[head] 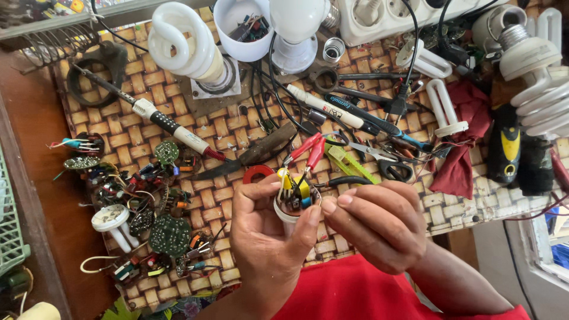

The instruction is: The person repairs a compact fluorescent light bulb by manipulating its internal wires and components. They use pliers to adjust connections and a multimeter to test the bulb's functionality.

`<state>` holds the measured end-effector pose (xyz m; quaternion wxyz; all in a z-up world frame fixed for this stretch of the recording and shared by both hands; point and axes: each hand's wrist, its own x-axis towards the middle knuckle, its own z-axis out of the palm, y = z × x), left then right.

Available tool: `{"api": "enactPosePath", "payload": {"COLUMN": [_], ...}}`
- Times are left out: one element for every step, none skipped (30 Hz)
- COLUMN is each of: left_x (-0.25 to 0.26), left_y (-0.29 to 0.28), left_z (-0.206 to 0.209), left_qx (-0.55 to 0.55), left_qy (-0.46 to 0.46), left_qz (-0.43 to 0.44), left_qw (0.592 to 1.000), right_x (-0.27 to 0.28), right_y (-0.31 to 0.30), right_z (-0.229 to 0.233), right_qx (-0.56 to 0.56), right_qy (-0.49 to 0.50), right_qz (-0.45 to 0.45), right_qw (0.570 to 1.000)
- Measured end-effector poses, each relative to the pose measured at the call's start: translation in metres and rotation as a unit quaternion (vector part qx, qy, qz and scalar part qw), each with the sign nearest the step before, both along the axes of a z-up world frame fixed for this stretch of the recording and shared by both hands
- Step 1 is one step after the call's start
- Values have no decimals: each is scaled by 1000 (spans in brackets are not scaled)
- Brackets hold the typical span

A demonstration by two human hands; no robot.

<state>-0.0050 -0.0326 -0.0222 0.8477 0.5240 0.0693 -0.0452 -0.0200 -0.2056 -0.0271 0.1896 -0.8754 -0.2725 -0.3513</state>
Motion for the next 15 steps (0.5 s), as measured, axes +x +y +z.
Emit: {"api": "enactPosePath", "payload": {"left_x": [-2,-2,-2,-3,-4,-3,-4,-6,-8,-9,-10,-11,-11,-10,-10], "left_y": [-2,-3,-5,-7,-8,-10,-10,-10,-10,-11,-12,-12,-11,-10,-8], "left_z": [1,2,3,3,3,2,2,1,1,-2,-4,-6,-7,-8,-9], "left_qx": [-1,-5,-10,-10,-7,-5,-5,27,59,58,76,94,94,88,82], "left_qy": [1,7,14,14,-21,-58,-60,-97,-135,-136,-161,-185,-186,-208,-229], "left_qz": [0,10,21,21,26,30,30,31,32,31,40,48,48,35,22], "left_qw": [1000,1000,1000,1000,999,998,998,994,989,988,983,977,977,974,970], "right_x": [-1,-1,-1,-2,-2,-2,-4,-8,-12,-12,-13,-14,-12,-10,-9], "right_y": [1,2,3,3,4,4,7,9,12,14,16,19,22,25,29], "right_z": [-1,-1,-1,-1,0,1,-2,-5,-8,-6,-4,-2,-4,-6,-8], "right_qx": [-1,10,22,21,21,20,20,66,113,113,149,185,185,247,309], "right_qy": [1,-3,-7,-8,-3,0,-2,23,48,47,77,106,105,111,118], "right_qz": [0,-7,-14,-14,-16,-18,-18,-36,-55,-55,-47,-38,-38,-38,-38], "right_qw": [1000,1000,1000,1000,1000,1000,1000,997,991,991,985,976,976,962,943]}}
